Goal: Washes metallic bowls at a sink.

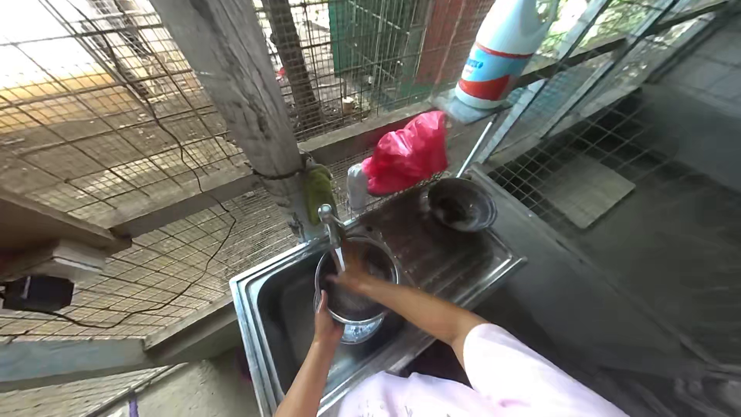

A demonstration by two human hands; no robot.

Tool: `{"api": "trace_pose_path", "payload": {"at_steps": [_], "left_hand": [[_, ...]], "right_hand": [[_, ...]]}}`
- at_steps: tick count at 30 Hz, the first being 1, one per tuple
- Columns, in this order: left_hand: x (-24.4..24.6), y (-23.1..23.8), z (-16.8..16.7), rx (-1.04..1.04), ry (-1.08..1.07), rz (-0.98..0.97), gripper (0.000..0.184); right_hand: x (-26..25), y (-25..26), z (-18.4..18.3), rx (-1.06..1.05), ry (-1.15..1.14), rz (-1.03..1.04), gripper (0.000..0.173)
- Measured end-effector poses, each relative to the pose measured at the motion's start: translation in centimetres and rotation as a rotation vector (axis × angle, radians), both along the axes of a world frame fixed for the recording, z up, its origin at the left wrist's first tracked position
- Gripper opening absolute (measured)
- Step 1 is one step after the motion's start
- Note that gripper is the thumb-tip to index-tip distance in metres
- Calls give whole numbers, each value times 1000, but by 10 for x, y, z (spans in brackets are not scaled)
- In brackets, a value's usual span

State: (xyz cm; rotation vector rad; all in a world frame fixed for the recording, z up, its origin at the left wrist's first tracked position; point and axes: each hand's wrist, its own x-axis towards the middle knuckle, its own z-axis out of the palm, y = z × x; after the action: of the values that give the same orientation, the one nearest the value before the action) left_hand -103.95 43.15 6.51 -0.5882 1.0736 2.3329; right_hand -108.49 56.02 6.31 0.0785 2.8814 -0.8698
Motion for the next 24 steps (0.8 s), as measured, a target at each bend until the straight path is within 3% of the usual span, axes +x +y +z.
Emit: {"api": "trace_pose_path", "payload": {"at_steps": [3,4,6,8,10,13,15,16,18,21,24], "left_hand": [[-14,-5,5,-37,81,50,42],[-17,-11,6,-65,94,86,41],[-18,-29,8,-74,118,98,41],[-12,-32,11,-103,83,62,43],[1,-18,9,-91,25,10,44],[3,7,-1,-1,43,9,44],[-7,5,-2,-4,91,78,42],[-10,-2,0,-41,81,127,41],[-8,-22,5,-47,93,131,41],[9,-13,9,-92,43,94,45],[20,19,7,-36,42,111,43]], "right_hand": [[29,-23,-9,-402,-41,304,61],[38,-18,-10,-413,-110,429,53],[49,12,0,-119,-246,594,46],[44,43,6,153,-267,497,50],[27,46,1,232,-205,340,62],[20,3,-2,-37,-144,144,80],[36,-12,-13,-293,-120,267,63],[45,-6,-16,-284,-160,417,55],[52,26,-8,-4,-231,618,45],[37,62,-5,248,-191,462,61],[28,25,-2,19,-141,280,70]]}}
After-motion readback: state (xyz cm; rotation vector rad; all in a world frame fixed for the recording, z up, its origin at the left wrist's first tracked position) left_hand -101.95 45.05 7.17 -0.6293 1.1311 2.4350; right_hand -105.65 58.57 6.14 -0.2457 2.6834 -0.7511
